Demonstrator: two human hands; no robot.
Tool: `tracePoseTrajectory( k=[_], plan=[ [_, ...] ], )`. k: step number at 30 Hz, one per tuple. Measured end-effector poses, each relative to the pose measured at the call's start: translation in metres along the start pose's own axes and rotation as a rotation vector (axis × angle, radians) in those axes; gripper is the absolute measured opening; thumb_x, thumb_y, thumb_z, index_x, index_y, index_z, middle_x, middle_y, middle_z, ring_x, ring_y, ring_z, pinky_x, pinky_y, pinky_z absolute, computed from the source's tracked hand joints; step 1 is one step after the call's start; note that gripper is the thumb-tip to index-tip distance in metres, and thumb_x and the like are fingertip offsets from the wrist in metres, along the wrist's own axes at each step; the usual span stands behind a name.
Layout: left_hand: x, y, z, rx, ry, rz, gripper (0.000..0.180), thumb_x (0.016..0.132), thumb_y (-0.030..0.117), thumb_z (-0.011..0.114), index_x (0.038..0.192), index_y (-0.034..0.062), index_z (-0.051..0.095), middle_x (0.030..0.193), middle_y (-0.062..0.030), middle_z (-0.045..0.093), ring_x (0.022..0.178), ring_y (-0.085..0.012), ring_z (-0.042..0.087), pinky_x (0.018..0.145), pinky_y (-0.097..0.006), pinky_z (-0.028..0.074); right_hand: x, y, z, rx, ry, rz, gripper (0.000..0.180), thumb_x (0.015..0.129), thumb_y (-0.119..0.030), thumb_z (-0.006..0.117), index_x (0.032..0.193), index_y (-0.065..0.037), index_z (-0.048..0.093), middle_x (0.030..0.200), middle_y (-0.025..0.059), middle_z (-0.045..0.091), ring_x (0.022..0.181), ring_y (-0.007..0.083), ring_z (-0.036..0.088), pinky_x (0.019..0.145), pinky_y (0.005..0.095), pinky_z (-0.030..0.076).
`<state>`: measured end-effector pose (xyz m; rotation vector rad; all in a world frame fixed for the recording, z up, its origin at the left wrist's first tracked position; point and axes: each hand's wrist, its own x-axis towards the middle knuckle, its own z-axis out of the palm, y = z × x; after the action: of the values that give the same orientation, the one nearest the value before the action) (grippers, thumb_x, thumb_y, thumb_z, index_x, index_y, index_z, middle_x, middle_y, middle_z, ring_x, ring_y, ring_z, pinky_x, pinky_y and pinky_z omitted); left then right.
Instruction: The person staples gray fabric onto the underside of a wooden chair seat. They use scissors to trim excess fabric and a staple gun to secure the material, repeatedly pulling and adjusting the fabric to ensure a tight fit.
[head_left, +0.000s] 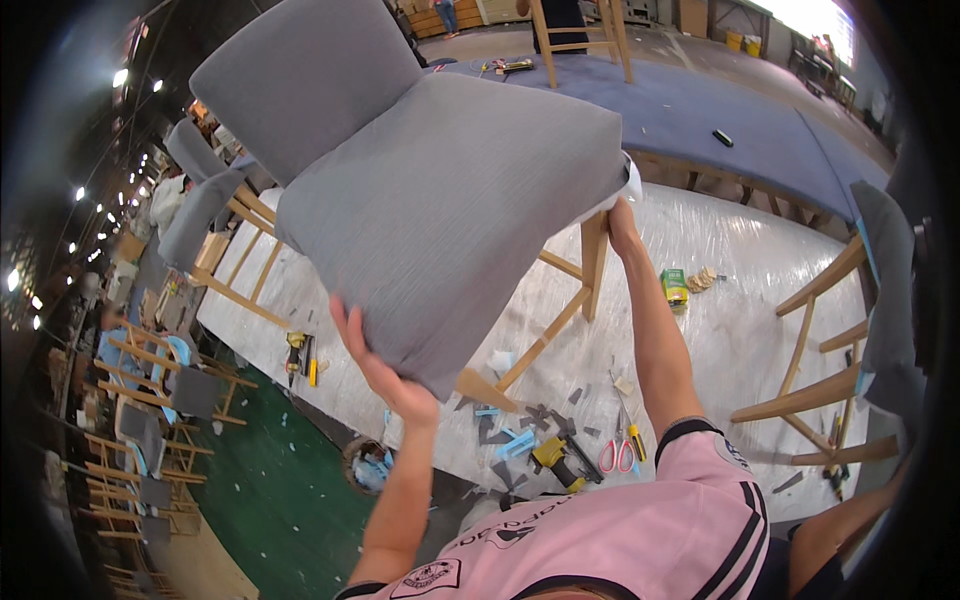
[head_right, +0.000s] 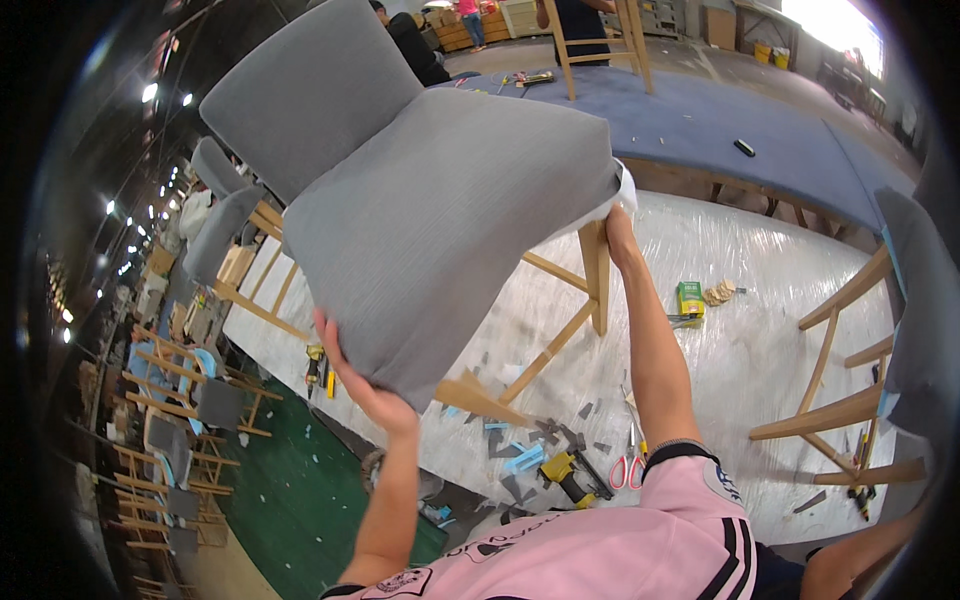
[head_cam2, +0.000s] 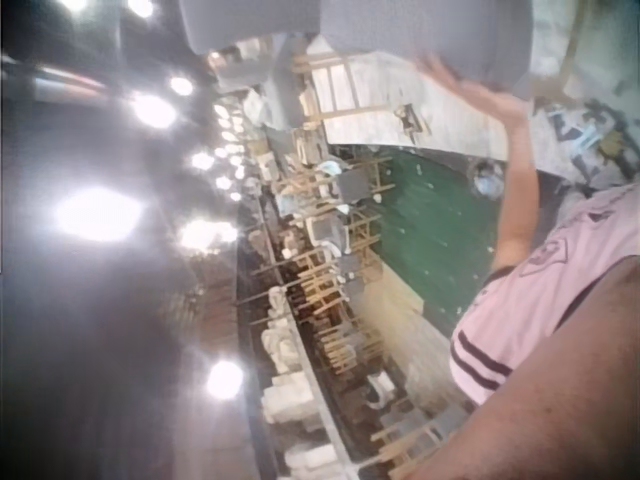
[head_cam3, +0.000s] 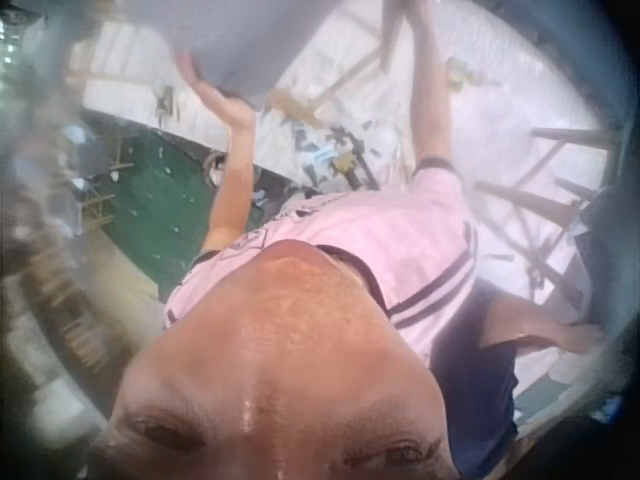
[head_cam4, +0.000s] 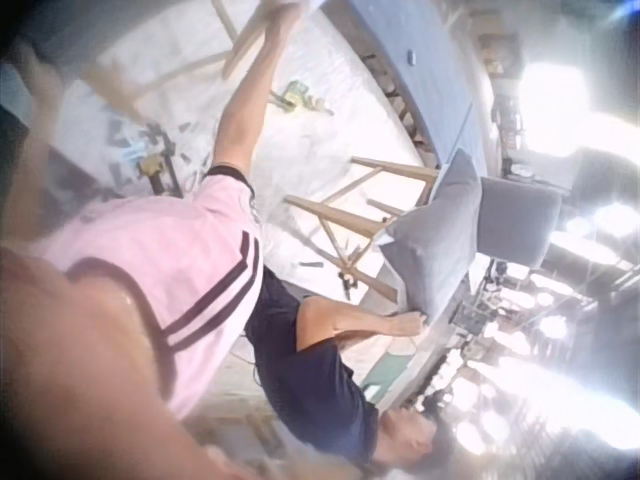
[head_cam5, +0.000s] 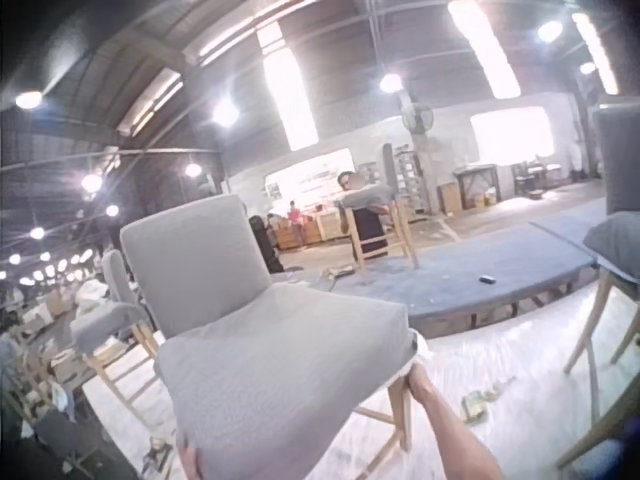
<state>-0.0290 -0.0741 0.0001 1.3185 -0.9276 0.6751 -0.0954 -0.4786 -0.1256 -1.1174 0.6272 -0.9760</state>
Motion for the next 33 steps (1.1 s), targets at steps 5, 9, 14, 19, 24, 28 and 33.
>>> tracePoseTrajectory(
  k=[5,9,14,19,24,28,33],
  plan=[
    [-0.031,0.021,0.001,-0.093,0.046,-0.137,0.073,0.107,0.051,0.042,0.155,-0.0024,0.033,0.166,-0.0224,0.026,0.154,-0.037,0.026,0.122,-0.05,0.026,-0.079,0.013,-0.08,0.106,0.082,0.029,0.053,0.108,-0.036,0.039,0.148,-0.003,0.05,0.152,0.0098,0.05,0.142,0.0229,0.044,0.12,0.0379,0.029],
    [-0.015,0.006,0.007,-0.119,0.003,-0.094,0.079,0.104,0.051,0.054,0.156,-0.0037,0.032,0.165,-0.0232,0.029,0.153,-0.0353,0.03,0.121,-0.048,0.029,-0.127,0.014,-0.138,0.223,0.029,-0.125,0.049,0.109,-0.036,0.045,0.148,-0.007,0.049,0.148,0.0059,0.054,0.14,0.0221,0.046,0.117,0.0418,0.034],
    [0.046,-0.06,0.055,-0.192,0.011,-0.265,0.064,0.105,0.035,0.057,0.154,-0.0018,0.039,0.161,-0.0199,0.038,0.148,-0.0322,0.037,0.121,-0.044,0.028,-0.108,0.018,-0.144,-0.213,0.012,-0.257,0.052,0.109,-0.038,0.046,0.149,-0.005,0.048,0.144,0.0075,0.054,0.13,0.0198,0.049,0.108,0.0387,0.039],
    [0.109,-0.059,0.075,0.333,-0.063,0.201,0.047,0.102,0.035,0.06,0.142,0.0094,0.058,0.154,-0.0224,0.047,0.147,-0.0366,0.039,0.122,-0.055,0.021,-0.146,0.024,-0.005,-0.521,0.03,-0.025,0.057,0.099,-0.04,0.063,0.138,0.001,0.055,0.13,0.015,0.064,0.117,0.0253,0.06,0.103,0.0405,0.046],
    [0.143,-0.067,0.082,0.329,-0.347,0.272,0.031,0.098,0.039,0.059,0.111,0.0178,0.077,0.127,-0.006,0.071,0.129,-0.0313,0.057,0.117,-0.053,0.027,-0.207,-0.005,0.142,-0.23,-0.072,-0.225,0.041,0.085,-0.021,0.077,0.113,0.002,0.058,0.102,0.0132,0.069,0.095,0.0219,0.064,0.086,0.0358,0.051],
    [0.154,-0.104,0.03,0.152,-0.375,0.274,0.028,0.099,0.033,0.057,0.1,0.0172,0.08,0.112,-0.0007,0.077,0.119,-0.0275,0.064,0.113,-0.048,0.031,-0.239,0.014,0.177,-0.407,-0.221,-0.214,0.046,0.085,-0.019,0.078,0.122,0.0,0.057,0.108,0.0127,0.068,0.099,0.021,0.065,0.09,0.0359,0.052],
    [0.132,-0.113,0.004,0.029,-0.328,0.227,0.033,0.103,0.032,0.053,0.106,0.0108,0.078,0.121,-0.0084,0.072,0.127,-0.0298,0.057,0.115,-0.047,0.03,-0.252,0.005,0.146,-0.226,-0.373,-0.079,0.034,0.095,-0.01,0.069,0.126,-0.002,0.059,0.118,0.009,0.068,0.106,0.0205,0.068,0.095,0.0346,0.053]
  ],
)
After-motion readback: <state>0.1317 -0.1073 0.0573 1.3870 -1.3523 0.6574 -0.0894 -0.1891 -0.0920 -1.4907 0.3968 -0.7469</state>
